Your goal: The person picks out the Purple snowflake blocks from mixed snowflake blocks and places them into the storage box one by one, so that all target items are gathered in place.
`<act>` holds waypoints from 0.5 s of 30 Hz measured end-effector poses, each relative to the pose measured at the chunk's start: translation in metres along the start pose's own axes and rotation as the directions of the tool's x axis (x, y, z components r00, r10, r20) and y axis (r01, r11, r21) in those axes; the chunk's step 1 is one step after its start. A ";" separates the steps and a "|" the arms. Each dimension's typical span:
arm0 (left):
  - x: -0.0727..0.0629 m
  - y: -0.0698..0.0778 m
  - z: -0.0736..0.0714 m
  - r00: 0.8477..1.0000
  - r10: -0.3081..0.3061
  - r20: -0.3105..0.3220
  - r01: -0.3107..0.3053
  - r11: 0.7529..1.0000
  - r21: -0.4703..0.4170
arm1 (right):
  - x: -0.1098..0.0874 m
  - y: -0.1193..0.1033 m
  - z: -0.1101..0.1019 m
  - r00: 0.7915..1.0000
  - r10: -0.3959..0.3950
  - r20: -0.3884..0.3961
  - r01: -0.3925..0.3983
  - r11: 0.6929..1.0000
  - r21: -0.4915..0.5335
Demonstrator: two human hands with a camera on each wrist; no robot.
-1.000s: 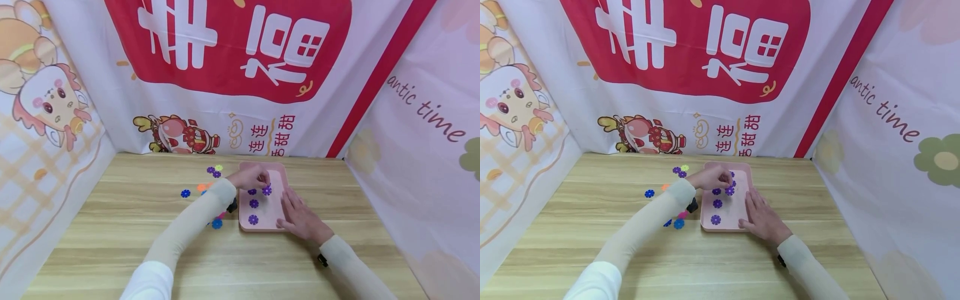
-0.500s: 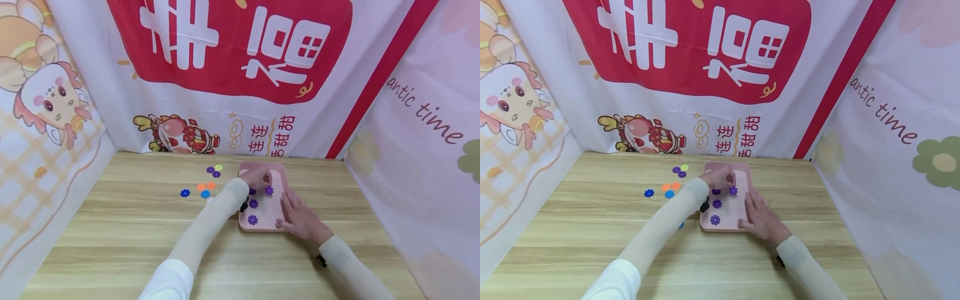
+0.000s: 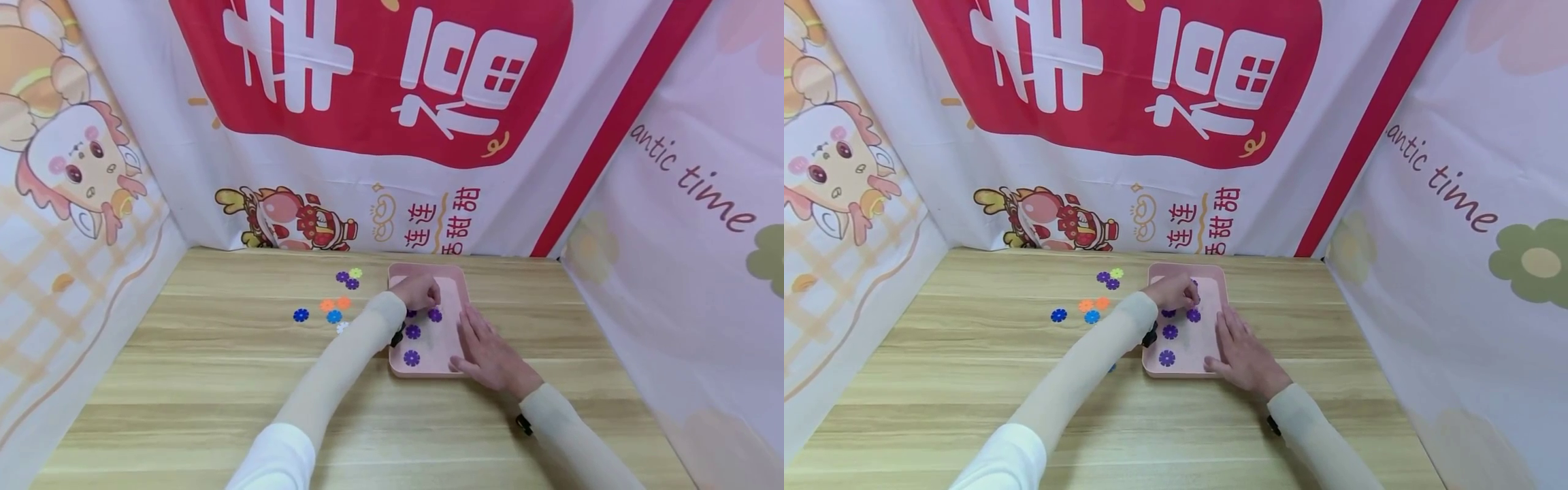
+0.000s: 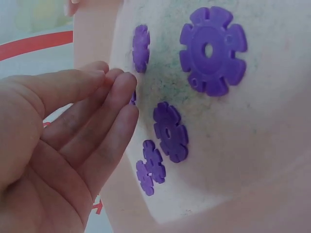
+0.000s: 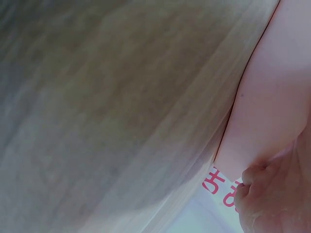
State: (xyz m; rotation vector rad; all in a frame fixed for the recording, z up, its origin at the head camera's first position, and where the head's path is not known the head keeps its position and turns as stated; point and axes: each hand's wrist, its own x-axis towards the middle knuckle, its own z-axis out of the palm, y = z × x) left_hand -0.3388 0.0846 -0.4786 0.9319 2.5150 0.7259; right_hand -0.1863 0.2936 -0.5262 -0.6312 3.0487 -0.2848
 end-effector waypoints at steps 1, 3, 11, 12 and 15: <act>0.000 0.000 -0.001 1.000 0.012 0.006 -0.012 1.000 0.002 | 0.000 0.000 0.000 1.000 0.002 0.004 -0.002 1.000 0.002; -0.001 0.001 -0.003 0.999 0.029 0.020 -0.029 0.999 0.015 | 0.000 0.000 0.000 1.000 0.004 0.003 -0.004 1.000 0.005; -0.013 -0.002 -0.032 0.999 0.019 0.036 -0.021 0.999 0.033 | -0.001 -0.003 -0.001 1.000 0.014 0.008 -0.014 1.000 0.020; -0.017 -0.004 -0.037 0.999 0.017 0.035 -0.018 0.999 0.035 | -0.001 -0.003 -0.001 1.000 0.018 0.009 -0.018 1.000 0.023; -0.026 -0.014 -0.056 1.000 0.019 0.024 -0.020 0.998 0.055 | -0.001 -0.004 -0.001 1.000 0.028 0.005 -0.028 0.999 0.024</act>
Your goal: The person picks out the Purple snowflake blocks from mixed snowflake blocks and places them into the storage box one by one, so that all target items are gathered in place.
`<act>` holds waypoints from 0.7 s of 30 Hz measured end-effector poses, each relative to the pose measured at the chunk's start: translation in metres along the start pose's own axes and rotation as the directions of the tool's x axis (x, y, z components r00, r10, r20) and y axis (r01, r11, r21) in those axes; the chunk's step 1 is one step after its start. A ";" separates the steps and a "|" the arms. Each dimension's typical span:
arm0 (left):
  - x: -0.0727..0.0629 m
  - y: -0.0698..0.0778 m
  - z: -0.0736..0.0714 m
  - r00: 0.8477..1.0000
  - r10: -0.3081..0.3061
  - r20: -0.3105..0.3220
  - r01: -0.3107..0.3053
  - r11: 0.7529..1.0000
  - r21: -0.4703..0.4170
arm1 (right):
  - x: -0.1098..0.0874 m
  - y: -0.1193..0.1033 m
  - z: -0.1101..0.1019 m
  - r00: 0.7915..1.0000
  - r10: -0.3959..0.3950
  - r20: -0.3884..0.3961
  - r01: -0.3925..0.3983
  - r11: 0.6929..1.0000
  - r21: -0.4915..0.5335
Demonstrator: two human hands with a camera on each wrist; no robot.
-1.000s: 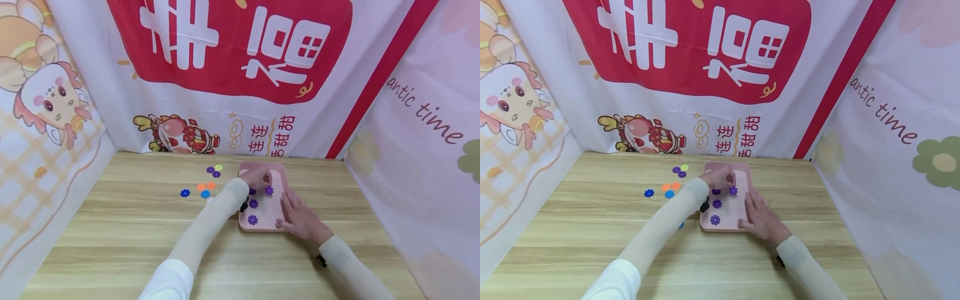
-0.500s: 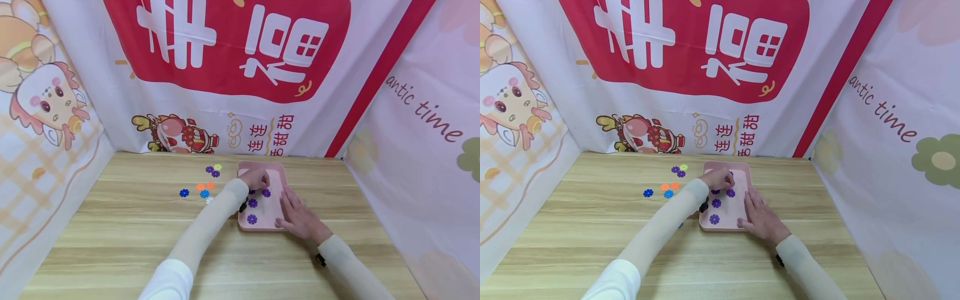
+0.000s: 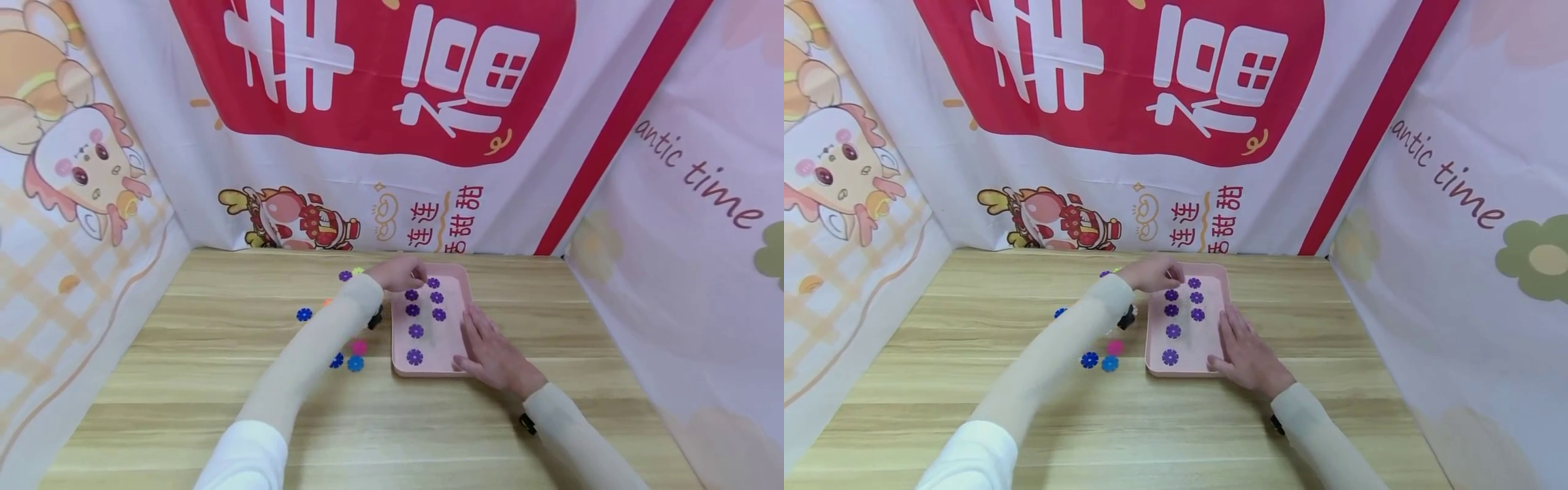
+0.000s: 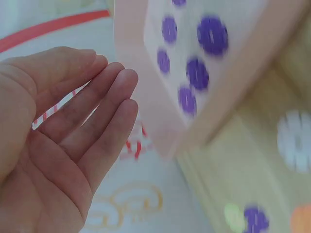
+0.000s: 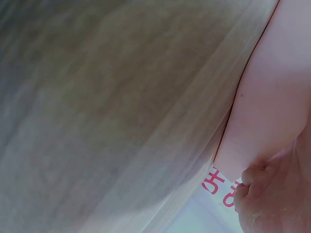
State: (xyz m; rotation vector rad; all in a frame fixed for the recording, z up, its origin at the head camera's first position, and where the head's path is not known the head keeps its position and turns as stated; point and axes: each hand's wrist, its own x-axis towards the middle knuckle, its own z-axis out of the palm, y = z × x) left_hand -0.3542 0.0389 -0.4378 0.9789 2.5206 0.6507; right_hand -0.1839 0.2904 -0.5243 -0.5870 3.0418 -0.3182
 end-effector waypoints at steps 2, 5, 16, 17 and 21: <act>-0.007 -0.008 -0.012 1.000 -0.004 -0.005 0.004 1.000 0.015 | -0.001 0.001 -0.001 1.000 0.000 -0.007 0.000 1.000 -0.003; -0.019 -0.024 -0.027 1.000 -0.023 -0.014 0.023 0.999 0.040 | -0.001 0.001 -0.002 1.000 -0.007 -0.012 0.007 1.000 -0.011; -0.046 -0.094 -0.050 0.978 -0.208 -0.032 0.210 0.971 0.111 | -0.001 0.004 -0.002 1.000 -0.016 -0.016 0.016 1.000 -0.018; -0.047 -0.102 -0.049 0.975 -0.221 -0.037 0.223 0.968 0.114 | -0.001 0.005 -0.001 1.000 -0.017 -0.014 0.017 1.000 -0.019; -0.049 -0.127 -0.041 0.962 -0.264 -0.065 0.269 0.958 0.102 | 0.000 0.004 0.001 1.000 -0.011 -0.007 0.011 1.000 -0.022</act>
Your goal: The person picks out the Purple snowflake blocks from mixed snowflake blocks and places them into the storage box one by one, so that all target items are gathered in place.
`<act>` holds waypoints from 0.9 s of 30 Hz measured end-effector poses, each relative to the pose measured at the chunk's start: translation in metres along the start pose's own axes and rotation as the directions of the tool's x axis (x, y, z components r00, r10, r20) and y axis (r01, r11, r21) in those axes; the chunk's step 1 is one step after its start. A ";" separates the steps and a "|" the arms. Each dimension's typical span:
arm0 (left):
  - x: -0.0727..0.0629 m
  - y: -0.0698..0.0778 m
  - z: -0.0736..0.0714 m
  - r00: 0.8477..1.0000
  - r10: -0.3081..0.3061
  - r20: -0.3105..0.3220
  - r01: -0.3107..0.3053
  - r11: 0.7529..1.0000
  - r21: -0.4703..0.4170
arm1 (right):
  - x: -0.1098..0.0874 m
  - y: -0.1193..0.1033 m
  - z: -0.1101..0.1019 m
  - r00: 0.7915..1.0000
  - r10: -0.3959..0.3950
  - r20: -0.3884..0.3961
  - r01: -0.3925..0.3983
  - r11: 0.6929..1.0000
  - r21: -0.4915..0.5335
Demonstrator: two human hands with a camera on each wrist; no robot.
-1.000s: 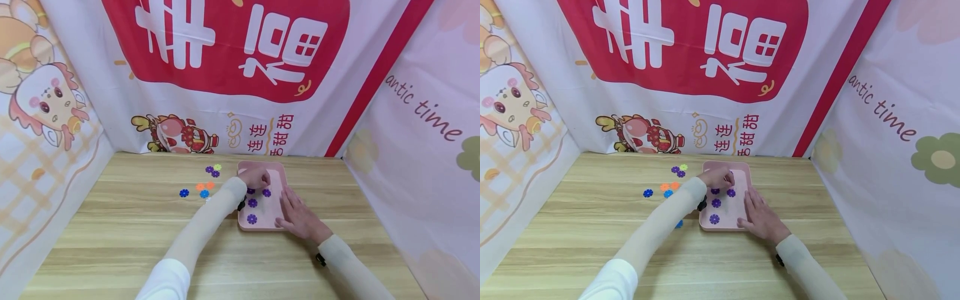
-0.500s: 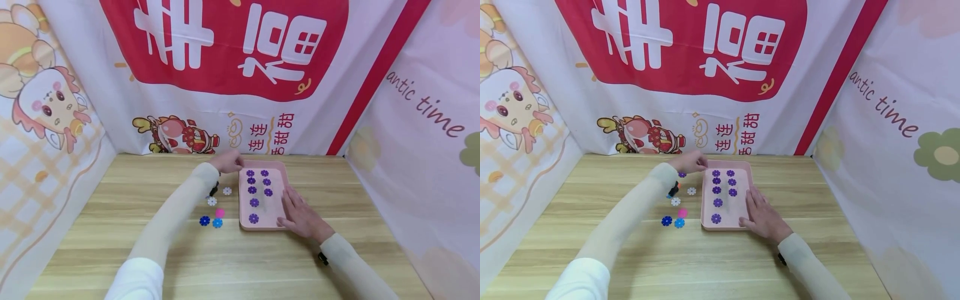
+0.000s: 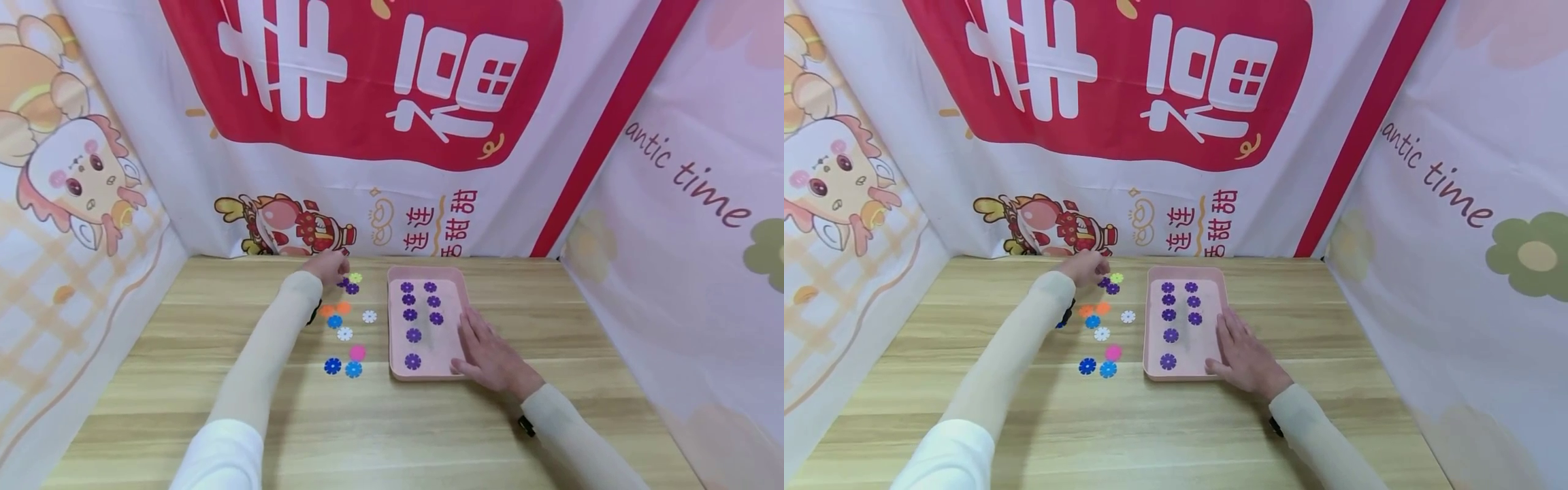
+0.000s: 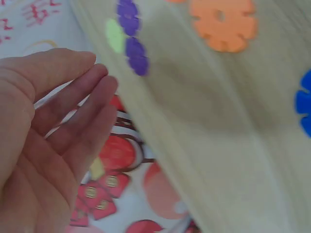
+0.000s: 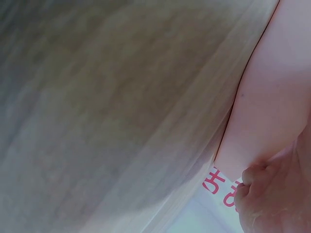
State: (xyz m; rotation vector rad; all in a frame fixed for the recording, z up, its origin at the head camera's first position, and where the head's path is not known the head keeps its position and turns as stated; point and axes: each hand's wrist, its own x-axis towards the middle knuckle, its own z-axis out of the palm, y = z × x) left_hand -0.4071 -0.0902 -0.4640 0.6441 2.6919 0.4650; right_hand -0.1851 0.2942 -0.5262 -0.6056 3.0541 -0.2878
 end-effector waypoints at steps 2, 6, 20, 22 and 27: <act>0.003 -0.009 0.006 1.000 0.007 -0.021 -0.007 1.000 0.022 | -0.001 -0.001 0.000 1.000 -0.001 -0.006 0.001 1.000 0.000; 0.008 -0.019 0.016 0.999 0.004 -0.048 -0.003 1.000 0.026 | -0.001 -0.002 0.000 1.000 -0.002 -0.016 0.002 1.000 0.004; 0.019 -0.027 0.031 0.996 0.029 -0.088 -0.028 1.000 0.009 | 0.001 -0.004 -0.002 0.999 0.033 0.017 -0.034 0.999 0.007; 0.020 -0.027 0.031 0.995 0.028 -0.095 -0.027 1.000 0.011 | 0.001 -0.005 -0.004 0.999 0.031 0.011 -0.031 1.000 0.004; 0.021 -0.024 0.032 0.996 -0.015 -0.090 0.014 1.000 -0.013 | 0.000 -0.005 -0.004 1.000 0.028 0.009 -0.028 1.000 0.003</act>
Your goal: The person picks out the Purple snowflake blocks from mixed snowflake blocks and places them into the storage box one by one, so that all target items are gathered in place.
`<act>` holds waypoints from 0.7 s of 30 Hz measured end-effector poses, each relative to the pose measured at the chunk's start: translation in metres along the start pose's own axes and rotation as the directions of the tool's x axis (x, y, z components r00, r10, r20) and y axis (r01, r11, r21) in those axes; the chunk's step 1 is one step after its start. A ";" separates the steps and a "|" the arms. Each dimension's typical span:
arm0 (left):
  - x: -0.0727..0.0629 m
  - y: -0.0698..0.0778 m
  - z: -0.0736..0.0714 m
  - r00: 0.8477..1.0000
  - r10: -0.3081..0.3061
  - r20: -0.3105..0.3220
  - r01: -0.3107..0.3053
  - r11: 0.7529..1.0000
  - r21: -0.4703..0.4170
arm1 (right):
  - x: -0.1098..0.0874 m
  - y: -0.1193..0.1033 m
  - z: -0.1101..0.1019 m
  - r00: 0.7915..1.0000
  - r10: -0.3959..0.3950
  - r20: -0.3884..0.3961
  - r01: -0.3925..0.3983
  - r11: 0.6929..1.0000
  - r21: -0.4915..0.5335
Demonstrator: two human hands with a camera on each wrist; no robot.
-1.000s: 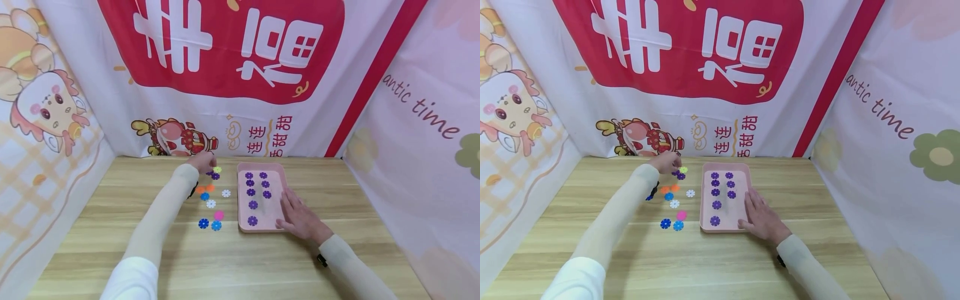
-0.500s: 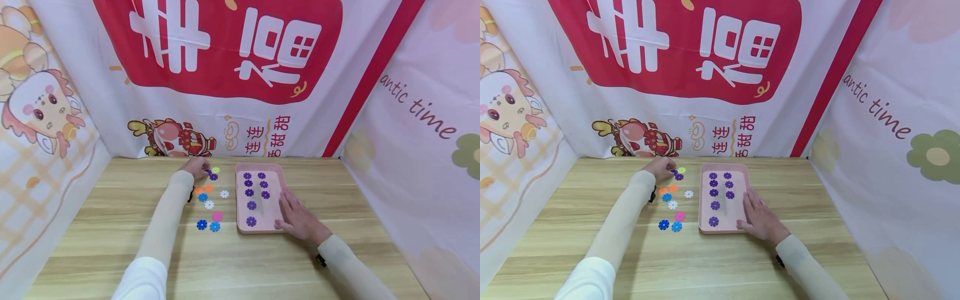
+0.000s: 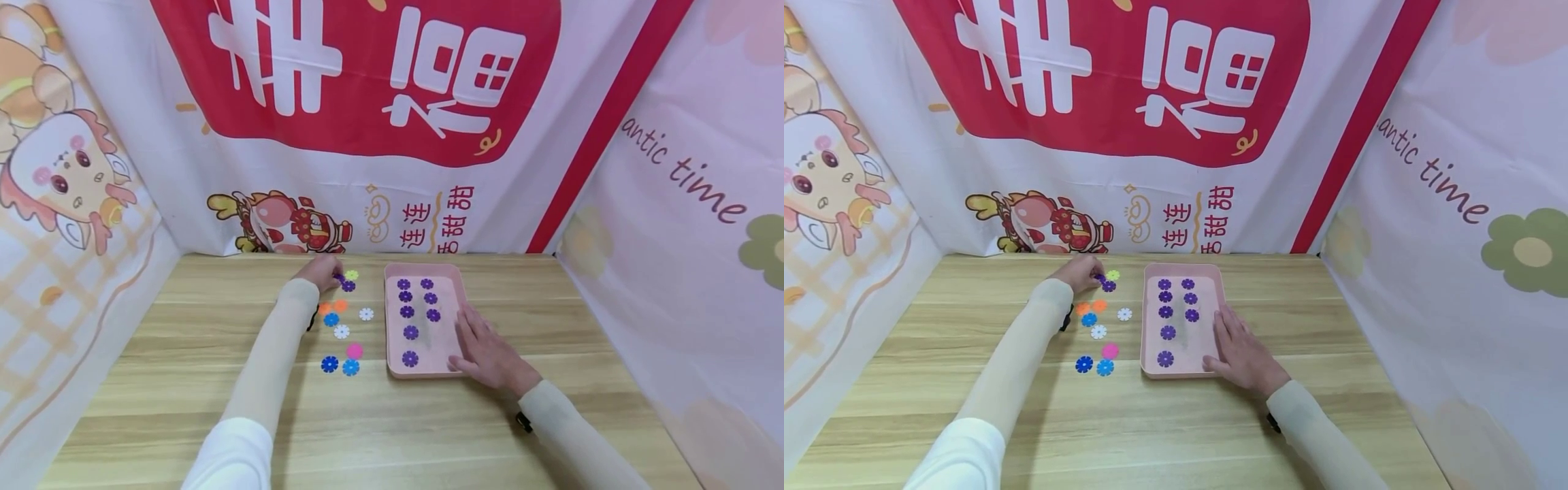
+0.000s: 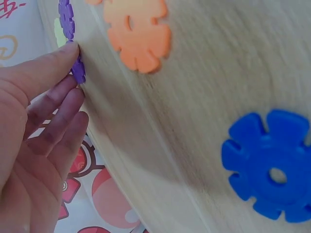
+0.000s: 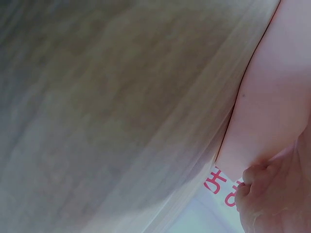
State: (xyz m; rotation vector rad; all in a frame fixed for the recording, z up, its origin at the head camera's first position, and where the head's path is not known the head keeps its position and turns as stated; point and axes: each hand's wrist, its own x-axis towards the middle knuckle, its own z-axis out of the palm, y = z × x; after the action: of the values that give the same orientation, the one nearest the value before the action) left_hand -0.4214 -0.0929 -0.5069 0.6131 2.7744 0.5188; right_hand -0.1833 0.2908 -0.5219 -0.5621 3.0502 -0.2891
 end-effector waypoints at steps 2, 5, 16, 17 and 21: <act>-0.001 0.002 -0.001 1.000 -0.021 -0.001 0.021 1.000 -0.009 | 0.000 0.000 0.000 1.000 -0.003 0.002 0.003 1.000 0.000; -0.003 0.003 -0.002 0.999 -0.034 -0.007 0.033 0.999 -0.013 | 0.000 0.001 0.002 1.000 -0.006 0.002 0.006 1.000 -0.004; -0.012 -0.006 -0.007 0.998 0.013 -0.054 -0.022 0.985 -0.173 | 0.000 0.001 0.002 1.000 -0.019 -0.006 0.019 1.000 0.015; -0.013 -0.006 -0.009 0.999 0.015 -0.052 -0.025 0.982 -0.189 | 0.000 0.001 0.002 1.000 -0.020 -0.004 0.020 1.000 0.017; -0.018 -0.008 -0.016 0.998 0.029 -0.048 -0.039 0.974 -0.222 | 0.000 0.001 0.002 1.000 -0.016 -0.003 0.016 1.000 0.018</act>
State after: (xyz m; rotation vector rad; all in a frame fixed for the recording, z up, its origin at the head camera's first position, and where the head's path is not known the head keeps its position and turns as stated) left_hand -0.4134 -0.1122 -0.4924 0.6040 2.6974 0.8470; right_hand -0.1832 0.2915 -0.5237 -0.5864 3.0435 -0.3182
